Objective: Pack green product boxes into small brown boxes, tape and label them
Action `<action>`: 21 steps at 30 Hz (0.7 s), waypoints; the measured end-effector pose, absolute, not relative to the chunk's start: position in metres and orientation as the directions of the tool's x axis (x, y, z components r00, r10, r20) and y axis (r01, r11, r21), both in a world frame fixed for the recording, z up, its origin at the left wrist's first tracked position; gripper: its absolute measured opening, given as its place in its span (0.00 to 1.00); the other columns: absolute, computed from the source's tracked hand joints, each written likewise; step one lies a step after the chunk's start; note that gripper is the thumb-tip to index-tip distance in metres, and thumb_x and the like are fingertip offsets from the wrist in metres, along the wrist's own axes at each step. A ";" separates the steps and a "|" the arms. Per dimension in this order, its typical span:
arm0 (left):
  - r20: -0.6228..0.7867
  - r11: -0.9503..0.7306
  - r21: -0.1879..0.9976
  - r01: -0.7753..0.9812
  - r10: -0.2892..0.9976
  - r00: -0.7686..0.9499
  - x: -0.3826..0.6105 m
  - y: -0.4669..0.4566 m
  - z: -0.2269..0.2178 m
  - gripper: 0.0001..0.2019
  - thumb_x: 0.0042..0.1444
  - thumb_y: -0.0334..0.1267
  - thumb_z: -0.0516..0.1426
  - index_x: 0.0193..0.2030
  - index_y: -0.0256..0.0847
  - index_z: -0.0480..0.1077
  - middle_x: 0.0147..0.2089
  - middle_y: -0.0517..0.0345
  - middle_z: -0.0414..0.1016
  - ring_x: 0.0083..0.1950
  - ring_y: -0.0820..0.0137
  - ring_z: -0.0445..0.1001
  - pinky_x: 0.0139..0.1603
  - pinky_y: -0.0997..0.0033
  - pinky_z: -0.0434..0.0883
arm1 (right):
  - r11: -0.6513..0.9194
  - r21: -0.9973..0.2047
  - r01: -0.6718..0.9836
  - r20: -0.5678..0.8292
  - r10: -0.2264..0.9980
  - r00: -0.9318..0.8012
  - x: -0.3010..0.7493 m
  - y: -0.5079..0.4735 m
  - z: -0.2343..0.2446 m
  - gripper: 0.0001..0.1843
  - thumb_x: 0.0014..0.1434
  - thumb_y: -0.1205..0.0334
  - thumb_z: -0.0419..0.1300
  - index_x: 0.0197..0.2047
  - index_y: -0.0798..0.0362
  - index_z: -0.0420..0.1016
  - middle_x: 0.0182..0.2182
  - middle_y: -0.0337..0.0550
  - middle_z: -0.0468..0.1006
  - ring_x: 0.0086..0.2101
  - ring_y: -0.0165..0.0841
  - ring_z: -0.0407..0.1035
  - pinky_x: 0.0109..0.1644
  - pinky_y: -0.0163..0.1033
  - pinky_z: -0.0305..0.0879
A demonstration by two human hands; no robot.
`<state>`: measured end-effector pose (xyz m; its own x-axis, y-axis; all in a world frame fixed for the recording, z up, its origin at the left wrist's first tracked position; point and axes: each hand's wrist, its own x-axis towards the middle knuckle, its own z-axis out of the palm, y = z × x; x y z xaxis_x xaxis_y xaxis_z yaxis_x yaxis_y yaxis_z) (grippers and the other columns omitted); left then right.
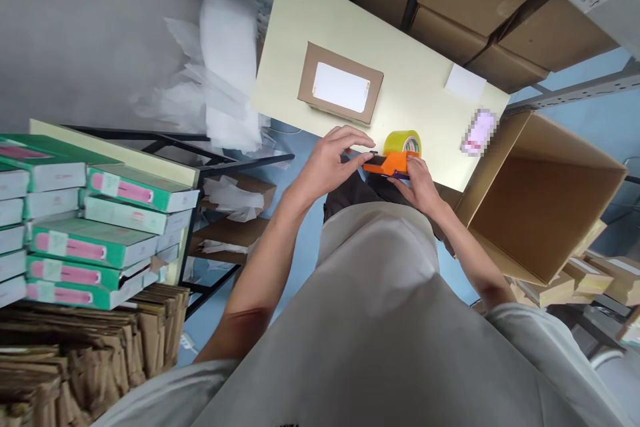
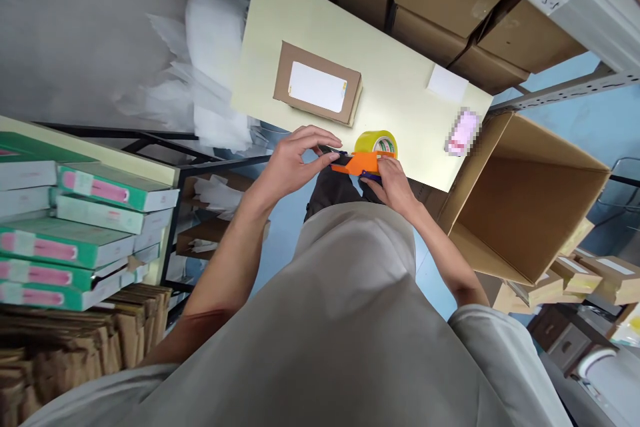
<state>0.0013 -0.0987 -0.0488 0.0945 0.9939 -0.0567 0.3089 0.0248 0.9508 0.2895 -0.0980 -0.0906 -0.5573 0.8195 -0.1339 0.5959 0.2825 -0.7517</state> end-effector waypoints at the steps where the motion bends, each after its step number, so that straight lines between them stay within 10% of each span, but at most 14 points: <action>1: -0.060 0.026 0.953 0.302 0.993 0.103 0.000 -0.098 -0.049 0.10 0.68 0.49 0.70 0.51 0.49 0.86 0.52 0.52 0.83 0.59 0.55 0.80 0.56 0.54 0.82 | 0.298 -0.745 0.597 -0.128 0.814 -0.566 0.289 -0.098 -0.088 0.23 0.77 0.40 0.65 0.61 0.49 0.80 0.55 0.60 0.85 0.61 0.59 0.76 0.74 0.72 0.68; 21: 0.002 -0.022 0.943 0.332 0.998 0.060 0.002 -0.109 -0.034 0.16 0.76 0.56 0.64 0.45 0.48 0.81 0.45 0.52 0.82 0.46 0.61 0.79 0.47 0.59 0.79 | 0.450 -0.689 0.568 -0.045 0.755 -0.654 0.291 -0.093 -0.067 0.18 0.79 0.46 0.61 0.61 0.49 0.79 0.54 0.57 0.86 0.57 0.57 0.79 0.74 0.72 0.69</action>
<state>0.0016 -0.1089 -0.0344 0.0597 0.9982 0.0018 0.3320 -0.0215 0.9431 0.2907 -0.0931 -0.0667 -0.6538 0.7553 -0.0453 0.5679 0.4503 -0.6890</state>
